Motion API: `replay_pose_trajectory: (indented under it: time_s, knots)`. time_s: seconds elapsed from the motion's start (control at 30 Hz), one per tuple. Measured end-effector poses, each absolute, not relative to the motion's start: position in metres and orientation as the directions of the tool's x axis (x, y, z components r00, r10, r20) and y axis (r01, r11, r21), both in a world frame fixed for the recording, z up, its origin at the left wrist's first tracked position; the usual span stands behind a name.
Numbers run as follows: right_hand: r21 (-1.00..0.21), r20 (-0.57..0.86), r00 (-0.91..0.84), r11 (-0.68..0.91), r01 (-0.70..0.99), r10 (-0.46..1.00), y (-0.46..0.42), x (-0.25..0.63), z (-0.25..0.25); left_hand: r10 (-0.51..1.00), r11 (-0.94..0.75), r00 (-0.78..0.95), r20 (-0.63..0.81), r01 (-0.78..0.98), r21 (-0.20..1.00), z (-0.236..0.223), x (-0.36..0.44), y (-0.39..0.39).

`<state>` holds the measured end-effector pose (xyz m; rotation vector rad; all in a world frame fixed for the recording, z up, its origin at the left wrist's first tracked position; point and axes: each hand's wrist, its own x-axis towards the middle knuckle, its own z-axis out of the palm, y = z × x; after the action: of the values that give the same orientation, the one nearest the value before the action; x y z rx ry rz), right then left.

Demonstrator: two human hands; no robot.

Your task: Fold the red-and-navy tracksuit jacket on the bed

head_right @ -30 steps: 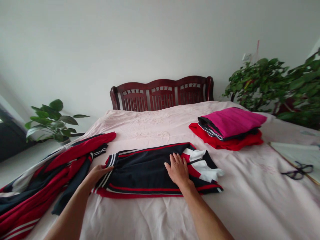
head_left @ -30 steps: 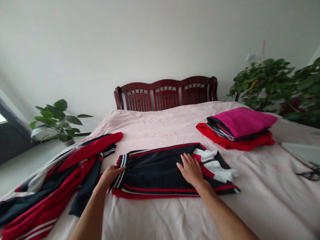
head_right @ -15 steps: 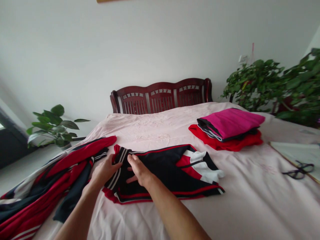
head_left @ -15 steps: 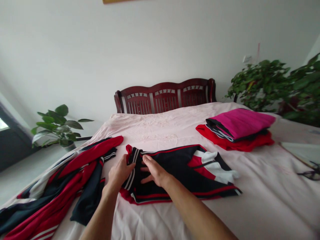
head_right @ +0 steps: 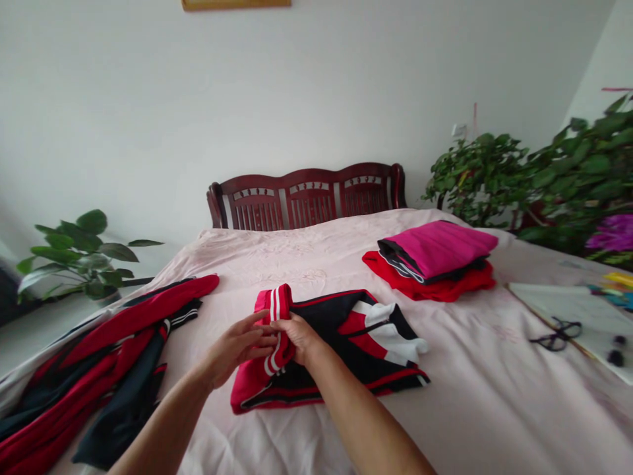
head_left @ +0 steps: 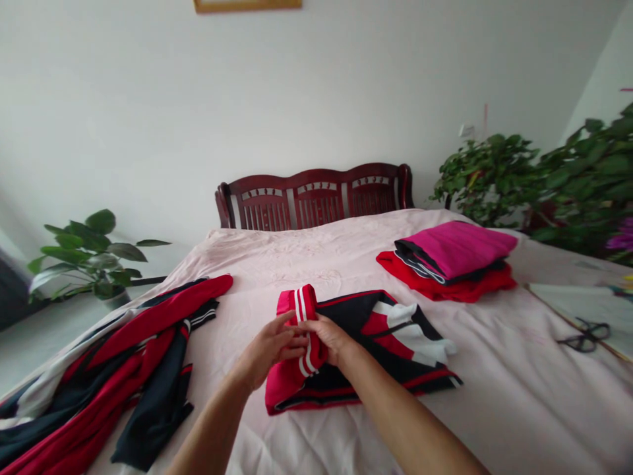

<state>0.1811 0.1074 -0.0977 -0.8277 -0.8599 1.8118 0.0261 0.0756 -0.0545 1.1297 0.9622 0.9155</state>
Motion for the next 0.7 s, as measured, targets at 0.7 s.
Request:
replay_pose_trajectory:
  time_s: [0.7]
  knots:
    - [-0.895, -0.279, 0.005, -0.261, 0.362, 0.96, 0.116, 0.406, -0.101, 0.757, -0.642, 0.629, 0.175, 0.668, 0.375, -0.147, 0.126, 0.038]
